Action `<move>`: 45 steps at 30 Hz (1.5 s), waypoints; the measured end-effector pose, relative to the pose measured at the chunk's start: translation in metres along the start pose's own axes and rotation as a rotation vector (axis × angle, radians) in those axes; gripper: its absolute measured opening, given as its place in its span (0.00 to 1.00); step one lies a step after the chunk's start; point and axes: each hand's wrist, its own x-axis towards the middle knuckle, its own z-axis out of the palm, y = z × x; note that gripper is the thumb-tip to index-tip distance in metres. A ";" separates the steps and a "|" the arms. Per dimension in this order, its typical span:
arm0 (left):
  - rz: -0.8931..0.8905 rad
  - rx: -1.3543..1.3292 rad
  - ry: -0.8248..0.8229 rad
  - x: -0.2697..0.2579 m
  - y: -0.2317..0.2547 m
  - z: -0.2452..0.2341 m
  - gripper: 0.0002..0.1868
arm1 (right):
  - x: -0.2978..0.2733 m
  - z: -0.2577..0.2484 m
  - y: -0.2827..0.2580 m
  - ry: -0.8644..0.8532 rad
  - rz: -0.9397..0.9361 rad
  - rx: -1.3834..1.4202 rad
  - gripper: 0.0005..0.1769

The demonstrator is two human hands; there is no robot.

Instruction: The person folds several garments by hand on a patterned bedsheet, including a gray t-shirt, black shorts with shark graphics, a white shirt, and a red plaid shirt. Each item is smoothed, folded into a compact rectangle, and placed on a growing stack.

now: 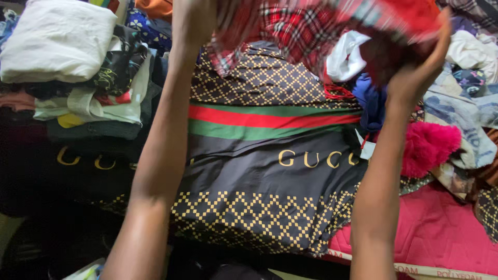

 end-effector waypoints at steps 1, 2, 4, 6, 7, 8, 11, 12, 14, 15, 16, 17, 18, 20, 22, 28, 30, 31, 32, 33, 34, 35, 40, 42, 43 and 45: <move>0.009 -0.009 -0.014 -0.021 0.002 -0.010 0.17 | -0.017 -0.003 -0.015 -0.062 0.105 -0.084 0.33; 0.011 -0.013 -0.041 -0.045 0.001 -0.018 0.18 | -0.035 -0.007 -0.029 -0.128 0.208 -0.165 0.33; 0.012 -0.010 -0.144 -0.103 -0.008 -0.026 0.21 | -0.076 -0.020 -0.055 -0.374 0.210 -0.194 0.44; 0.023 0.001 -0.278 -0.159 -0.020 -0.023 0.21 | -0.113 -0.028 -0.074 -0.597 0.263 -0.170 0.42; 0.032 0.008 -0.348 -0.183 -0.028 -0.020 0.20 | -0.130 -0.033 -0.082 -0.707 0.291 -0.163 0.43; 0.031 0.037 -0.423 -0.204 -0.036 -0.018 0.22 | -0.146 -0.037 -0.089 -0.799 0.414 -0.236 0.41; -0.063 -0.081 -0.501 -0.243 -0.057 -0.019 0.24 | -0.183 -0.049 -0.101 -0.832 0.446 -0.312 0.37; -0.110 -0.153 -0.501 -0.249 -0.061 -0.020 0.24 | -0.190 -0.054 -0.102 -0.802 0.401 -0.311 0.35; -0.138 -0.133 -0.463 -0.249 -0.069 -0.027 0.23 | -0.200 -0.063 -0.100 -0.713 0.370 -0.300 0.29; -0.155 -0.123 -0.440 -0.250 -0.070 -0.029 0.22 | -0.203 -0.068 -0.097 -0.670 0.351 -0.292 0.26; -0.114 -0.117 -0.378 -0.250 -0.071 -0.032 0.24 | -0.206 -0.073 -0.095 -0.597 0.358 -0.311 0.23; -0.076 -0.110 -0.312 -0.250 -0.071 -0.035 0.25 | -0.207 -0.078 -0.090 -0.525 0.361 -0.327 0.19; -0.039 -0.103 -0.246 -0.249 -0.072 -0.039 0.27 | -0.209 -0.080 -0.085 -0.453 0.363 -0.342 0.16; -0.243 -0.119 -0.487 -0.251 -0.069 -0.046 0.18 | -0.217 -0.087 -0.077 -0.485 0.372 -0.402 0.15; -0.191 -0.120 -0.689 -0.254 -0.061 -0.051 0.13 | -0.229 -0.095 -0.072 -0.525 0.383 -0.433 0.13; -0.225 -0.099 -1.110 -0.256 -0.026 -0.065 0.22 | -0.236 -0.091 -0.054 -0.869 0.476 -0.390 0.16; -0.336 -0.127 -1.056 -0.249 -0.020 -0.058 0.27 | -0.235 -0.087 -0.053 -1.080 0.572 -0.407 0.26; -0.318 -0.095 -0.950 -0.247 -0.018 -0.051 0.28 | -0.234 -0.084 -0.053 -1.054 0.563 -0.364 0.31; -0.300 -0.064 -0.843 -0.244 -0.017 -0.042 0.29 | -0.234 -0.079 -0.055 -1.026 0.554 -0.322 0.36; -0.278 -0.031 -0.729 -0.241 -0.019 -0.035 0.31 | -0.232 -0.071 -0.056 -0.993 0.540 -0.279 0.41; -0.195 0.002 -0.661 -0.241 -0.019 -0.026 0.34 | -0.233 -0.064 -0.060 -0.980 0.502 -0.324 0.40; -0.107 0.035 -0.589 -0.242 -0.019 -0.013 0.37 | -0.235 -0.056 -0.063 -0.962 0.462 -0.369 0.38; 0.055 0.085 -0.435 -0.270 -0.046 0.015 0.31 | -0.238 -0.051 -0.070 -0.802 0.518 -0.318 0.27; 0.066 0.064 -0.385 -0.278 -0.059 0.020 0.22 | -0.239 -0.066 -0.070 -0.653 0.498 -0.139 0.30; 0.018 0.001 -0.376 -0.283 -0.063 0.019 0.18 | -0.240 -0.074 -0.071 -0.653 0.494 -0.106 0.32; -0.068 -0.126 -0.350 -0.282 -0.068 0.014 0.09 | -0.240 -0.092 -0.073 -0.642 0.483 -0.043 0.35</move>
